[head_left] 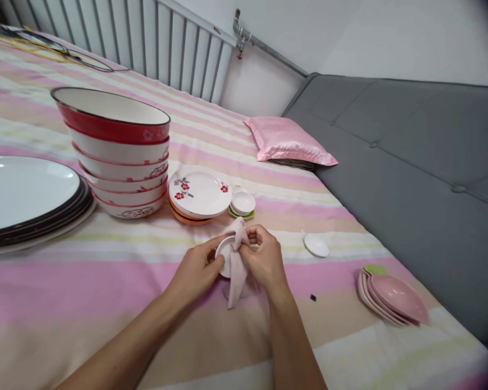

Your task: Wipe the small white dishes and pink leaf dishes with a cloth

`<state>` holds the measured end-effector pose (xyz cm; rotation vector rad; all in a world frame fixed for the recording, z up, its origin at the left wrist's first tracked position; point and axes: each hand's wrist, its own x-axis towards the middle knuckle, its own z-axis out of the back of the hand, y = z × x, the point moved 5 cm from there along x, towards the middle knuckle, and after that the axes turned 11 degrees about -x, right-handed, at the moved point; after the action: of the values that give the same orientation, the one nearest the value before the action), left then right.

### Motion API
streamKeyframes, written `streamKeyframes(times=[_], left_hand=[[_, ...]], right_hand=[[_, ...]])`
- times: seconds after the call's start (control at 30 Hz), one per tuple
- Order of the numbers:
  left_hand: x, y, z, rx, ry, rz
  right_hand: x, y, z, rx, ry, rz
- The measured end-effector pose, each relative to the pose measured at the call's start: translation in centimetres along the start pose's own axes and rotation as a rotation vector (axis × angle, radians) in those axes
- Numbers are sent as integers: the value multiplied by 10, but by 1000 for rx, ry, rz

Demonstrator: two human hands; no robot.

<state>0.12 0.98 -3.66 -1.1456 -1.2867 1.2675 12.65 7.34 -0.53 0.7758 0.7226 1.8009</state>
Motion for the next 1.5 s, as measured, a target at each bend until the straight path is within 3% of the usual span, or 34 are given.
streamKeyframes(times=[0.17,0.23,0.33,0.53,0.67,0.9,1.2,1.3,1.5], left_hand=[[-2,-4,0,246,44,5],[-2,-3,-1,265,49,14],[-1,-1,-1,117,26,30],[2,1,1,-337,-139,179],[3,-8,2,-469,-169,148],[0,-6,-1,-560,-137,198],[-5,-5,-1,-460,-91,271],[-4,-6,0,-471,-118,259],[-3,-11,1,-652,-161,144]], right_hand=[[-9,18,-5,-138,155,193],[-10,19,-5,-156,183,199],[-6,11,-2,-124,145,108],[1,-13,4,47,-10,-126],[1,-13,5,44,-28,-142],[1,-4,2,8,25,-28],[-10,25,-2,-88,174,230],[-9,22,-1,-85,160,178],[0,-7,1,124,5,-98]])
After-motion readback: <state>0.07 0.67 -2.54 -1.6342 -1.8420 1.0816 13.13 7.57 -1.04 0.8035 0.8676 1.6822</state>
